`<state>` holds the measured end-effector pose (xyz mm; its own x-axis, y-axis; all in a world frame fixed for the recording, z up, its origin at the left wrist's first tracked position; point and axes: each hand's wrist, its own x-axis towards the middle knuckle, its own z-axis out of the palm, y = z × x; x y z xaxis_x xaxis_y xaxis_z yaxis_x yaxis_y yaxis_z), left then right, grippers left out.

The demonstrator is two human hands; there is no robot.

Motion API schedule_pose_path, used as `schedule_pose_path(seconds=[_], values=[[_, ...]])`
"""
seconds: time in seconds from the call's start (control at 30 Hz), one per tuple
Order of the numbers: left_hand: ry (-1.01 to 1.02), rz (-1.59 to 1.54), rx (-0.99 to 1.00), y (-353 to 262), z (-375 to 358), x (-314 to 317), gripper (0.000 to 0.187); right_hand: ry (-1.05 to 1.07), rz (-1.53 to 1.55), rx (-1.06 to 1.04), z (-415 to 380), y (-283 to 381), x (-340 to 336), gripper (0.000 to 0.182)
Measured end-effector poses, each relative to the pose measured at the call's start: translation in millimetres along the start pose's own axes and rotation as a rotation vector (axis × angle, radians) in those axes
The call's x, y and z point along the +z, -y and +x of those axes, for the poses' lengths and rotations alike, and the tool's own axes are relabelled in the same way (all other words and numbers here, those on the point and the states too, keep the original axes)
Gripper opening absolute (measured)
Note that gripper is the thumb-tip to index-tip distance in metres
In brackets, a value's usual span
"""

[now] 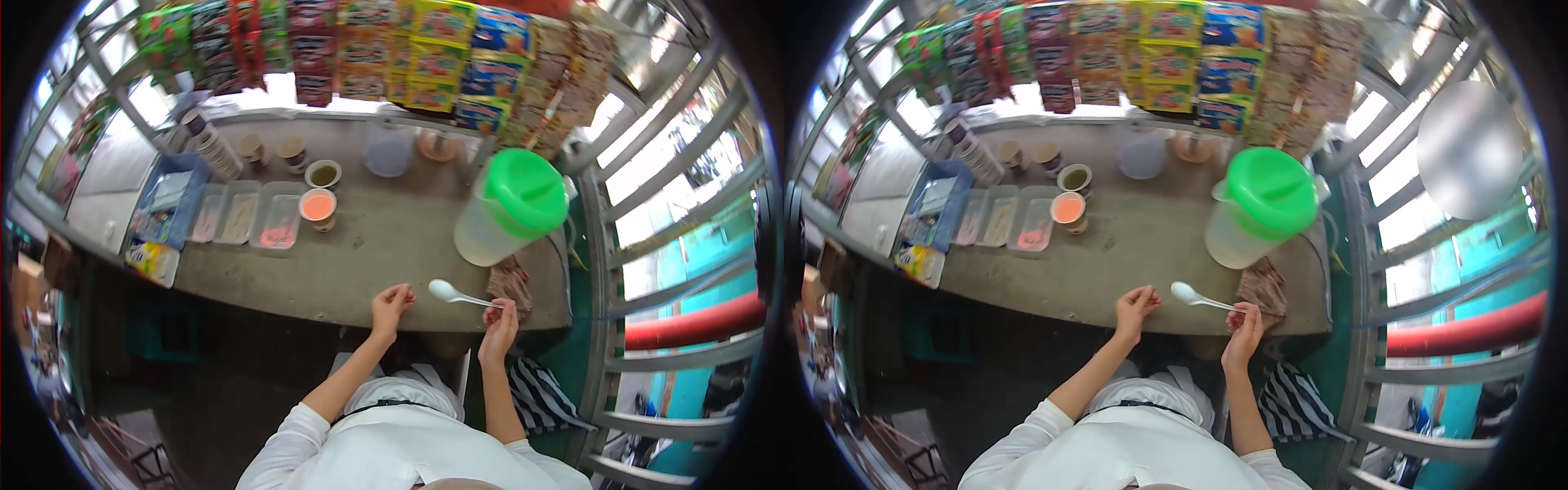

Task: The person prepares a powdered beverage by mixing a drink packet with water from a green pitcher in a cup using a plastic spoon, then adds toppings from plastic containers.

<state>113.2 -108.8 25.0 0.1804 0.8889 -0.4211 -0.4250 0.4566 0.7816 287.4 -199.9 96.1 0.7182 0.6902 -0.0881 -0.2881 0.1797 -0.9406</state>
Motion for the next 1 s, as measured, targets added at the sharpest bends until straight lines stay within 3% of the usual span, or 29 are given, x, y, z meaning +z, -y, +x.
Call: schedule_pose_path(seconds=[0.27, 0.3, 0.47, 0.7, 0.77, 0.87, 1.0], values=[[-0.462, -0.062, 0.360, -69.4, -27.6, -141.5, 0.020, 0.254, 0.031, -0.050, 4.6, -25.6, 123.4, 0.036], [-0.497, -0.079, 0.385, -76.6, -30.5, -155.8, 0.019, 0.265, -0.052, -0.121, 2.8, -32.5, 138.7, 0.038], [-0.610, -0.132, 0.460, -119.5, -27.4, -225.8, 0.026, 0.516, -0.128, -0.089, -20.9, -40.8, 216.6, 0.039], [-0.497, 0.083, 0.648, -221.5, 27.0, -312.4, 0.030, 0.701, -0.442, -0.195, -55.9, -78.9, 334.7, 0.037], [-0.500, 0.177, 0.685, -247.3, 43.3, -333.4, 0.028, 0.747, -0.519, -0.350, -68.1, -91.0, 378.4, 0.033], [-0.505, 0.153, 0.636, -280.3, 59.6, -345.2, 0.024, 0.818, -0.645, -0.414, -81.2, -101.4, 432.8, 0.028], [-0.342, 0.142, 0.559, -299.9, 71.2, -363.2, 0.015, 0.806, -0.800, -0.354, -100.1, -99.8, 473.2, 0.024]])
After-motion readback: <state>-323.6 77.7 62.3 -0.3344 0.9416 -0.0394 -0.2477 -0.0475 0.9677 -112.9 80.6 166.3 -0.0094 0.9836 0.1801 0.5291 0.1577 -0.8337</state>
